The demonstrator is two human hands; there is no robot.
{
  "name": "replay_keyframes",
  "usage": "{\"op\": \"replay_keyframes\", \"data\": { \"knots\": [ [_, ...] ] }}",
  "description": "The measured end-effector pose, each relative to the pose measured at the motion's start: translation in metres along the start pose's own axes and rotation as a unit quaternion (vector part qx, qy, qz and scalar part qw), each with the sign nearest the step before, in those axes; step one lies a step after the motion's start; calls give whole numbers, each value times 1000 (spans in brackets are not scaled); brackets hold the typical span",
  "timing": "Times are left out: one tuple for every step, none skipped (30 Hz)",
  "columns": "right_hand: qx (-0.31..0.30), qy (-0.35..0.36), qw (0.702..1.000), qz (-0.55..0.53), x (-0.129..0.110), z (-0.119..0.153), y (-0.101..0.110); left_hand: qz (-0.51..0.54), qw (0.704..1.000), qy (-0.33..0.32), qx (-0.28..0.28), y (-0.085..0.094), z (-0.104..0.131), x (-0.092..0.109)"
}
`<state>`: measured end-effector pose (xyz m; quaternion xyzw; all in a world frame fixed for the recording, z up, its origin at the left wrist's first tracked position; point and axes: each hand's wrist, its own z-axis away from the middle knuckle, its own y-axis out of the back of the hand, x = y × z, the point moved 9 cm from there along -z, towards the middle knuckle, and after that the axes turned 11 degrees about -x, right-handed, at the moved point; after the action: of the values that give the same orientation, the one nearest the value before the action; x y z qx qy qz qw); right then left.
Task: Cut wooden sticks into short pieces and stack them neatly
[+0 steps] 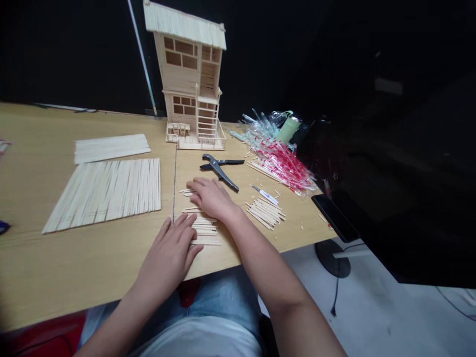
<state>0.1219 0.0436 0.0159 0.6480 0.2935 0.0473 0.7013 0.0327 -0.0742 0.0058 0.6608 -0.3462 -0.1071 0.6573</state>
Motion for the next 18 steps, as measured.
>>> {"op": "replay_keyframes", "data": {
  "knots": [
    [-17,10,1000,-9,-2,1,-4,-3,1000,-2,4,0,0,0],
    [-24,16,999,-17,-3,3,-6,-6,1000,-3,8,-1,0,0],
    [-23,18,999,-23,-5,7,-6,-9,1000,-4,11,-1,0,0],
    [-16,18,999,-27,-8,11,-5,-11,1000,-4,14,-2,0,-1],
    [-7,16,999,-28,-10,16,-3,-15,1000,-4,17,-2,-1,-2],
    [0,13,1000,-28,-12,21,-2,-22,1000,-4,19,-1,-2,-2],
    [7,9,1000,-27,-14,27,-2,-31,999,-5,21,0,-3,-2],
    [14,5,1000,-25,-16,33,-2,-43,999,-5,23,1,-4,-2],
    [20,2,999,-25,-17,39,-3,-56,998,-6,23,3,-5,-1],
    [27,-3,999,-26,-18,44,-5,-69,997,-7,23,5,-7,-1],
    [37,-9,999,-30,-18,49,-6,-80,997,-9,23,7,-8,0],
    [49,-15,998,-36,-17,53,-7,-89,996,-9,24,9,-9,0],
    [66,-22,997,-42,-17,57,-6,-96,995,-10,26,11,-10,1],
    [84,-29,995,-49,-17,61,-4,-102,994,-12,29,13,-11,1],
    [105,-34,992,-58,-19,65,1,-107,994,-14,32,14,-11,1],
    [127,-34,989,-72,-23,71,9,-111,993,-15,37,15,-11,1],
    [148,-26,984,-94,-30,77,18,-113,993,-17,42,15,-11,1],
    [164,-10,979,-123,-39,85,29,-112,992,-18,49,15,-10,0]
  ]
}}
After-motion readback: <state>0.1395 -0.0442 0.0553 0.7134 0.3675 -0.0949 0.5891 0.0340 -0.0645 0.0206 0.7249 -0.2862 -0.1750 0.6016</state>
